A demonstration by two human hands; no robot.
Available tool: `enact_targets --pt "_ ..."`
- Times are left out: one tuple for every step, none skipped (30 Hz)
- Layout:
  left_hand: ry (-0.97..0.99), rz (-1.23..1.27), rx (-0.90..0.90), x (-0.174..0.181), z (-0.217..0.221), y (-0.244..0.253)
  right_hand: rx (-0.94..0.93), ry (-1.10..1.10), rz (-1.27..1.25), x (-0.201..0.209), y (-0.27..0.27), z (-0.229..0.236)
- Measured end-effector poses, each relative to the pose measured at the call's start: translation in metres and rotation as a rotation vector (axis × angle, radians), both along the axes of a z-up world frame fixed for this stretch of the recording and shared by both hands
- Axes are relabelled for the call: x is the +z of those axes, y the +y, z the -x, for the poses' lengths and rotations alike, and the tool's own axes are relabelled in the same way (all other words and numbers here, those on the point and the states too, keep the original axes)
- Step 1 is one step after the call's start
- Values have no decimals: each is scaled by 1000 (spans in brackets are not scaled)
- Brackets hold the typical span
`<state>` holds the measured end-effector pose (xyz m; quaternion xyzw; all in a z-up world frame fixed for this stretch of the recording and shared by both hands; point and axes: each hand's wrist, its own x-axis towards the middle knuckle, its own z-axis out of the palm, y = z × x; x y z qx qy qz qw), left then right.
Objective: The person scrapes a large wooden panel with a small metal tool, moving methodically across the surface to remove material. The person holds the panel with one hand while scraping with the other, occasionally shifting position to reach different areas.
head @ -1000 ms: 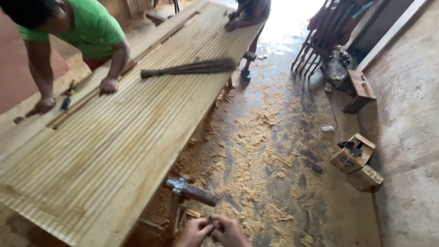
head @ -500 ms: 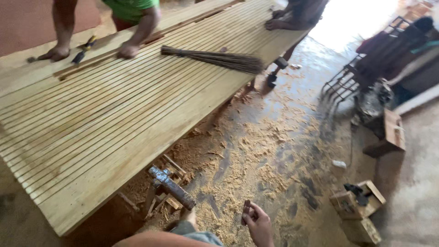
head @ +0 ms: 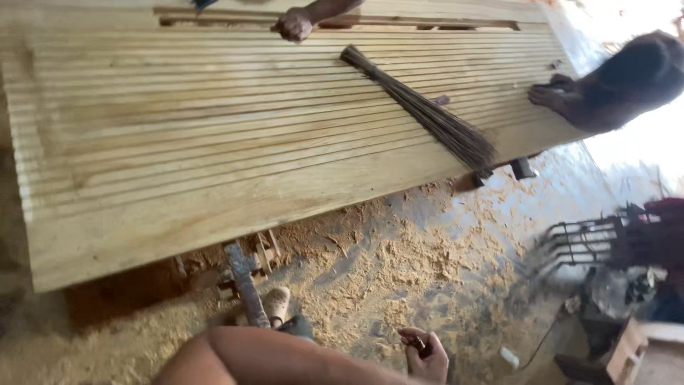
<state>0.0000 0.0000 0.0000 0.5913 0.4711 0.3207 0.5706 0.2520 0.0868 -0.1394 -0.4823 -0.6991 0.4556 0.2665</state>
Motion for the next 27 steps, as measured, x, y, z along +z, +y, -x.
enact_targets --pt "-2 31 44 -1 -3 9 23 36 -13 6 6 11" --pt "-8 63 98 -9 1 12 36 -49 -18 19 14 18" --pt "-1 101 153 -22 12 12 42 -126 -25 33 23 26" --pt "5 143 217 -38 24 9 49 -203 -33 42 29 42" --pt "11 195 310 -58 39 8 55 -166 60 47 42 63" --pt "18 259 409 -80 57 5 60 -131 154 52 52 85" --pt "32 469 533 -101 71 -5 53 -106 256 59 56 101" --pt "152 321 645 -120 92 -2 59 -110 303 65 61 118" --pt "172 475 683 -137 107 -7 72 -114 348 69 71 138" --pt "236 478 725 -153 120 -16 85 -118 393 71 81 156" --pt "298 487 778 -168 130 -23 127 -184 364 72 92 172" --pt "280 555 849 -180 138 -24 171 -248 333 69 103 189" --pt "264 635 906 -190 145 -32 206 -316 314 65 110 201" --pt "303 510 1011 -198 152 -41 269 -192 404 56 120 222" --pt "338 378 1117 -205 155 -42 329 -75 487 48 136 243" --pt "308 406 1170 -211 155 -44 421 -137 437 39 149 256" --pt "278 429 1224 -216 157 -45 515 -195 380 29 162 272" --pt "251 511 1258 -220 159 -45 561 -212 380 19 177 291" --pt "233 588 1275 -224 165 -40 592 -220 380 8 191 308" --pt "266 505 1330 -227 170 -34 647 -205 386 0 207 326" --pt "295 428 1388 -228 171 -28 706 -196 395 -5 224 343" --pt "327 351 1445 -227 168 -15 736 -176 497 -8 242 359" --pt "326 418 1525 -226 164 1 775 -150 602 -14 261 379" --pt "326 486 1603 -224 159 19 765 -180 750 -16 283 395" --pt "335 552 1656 -220 158 32 726 -201 902 -17 299 407" --pt "327 564 1668 -217 156 47 682 -224 1052 -18 314 417" --pt "321 575 1691 -215 152 65 675 -259 1144 -19 331 426"
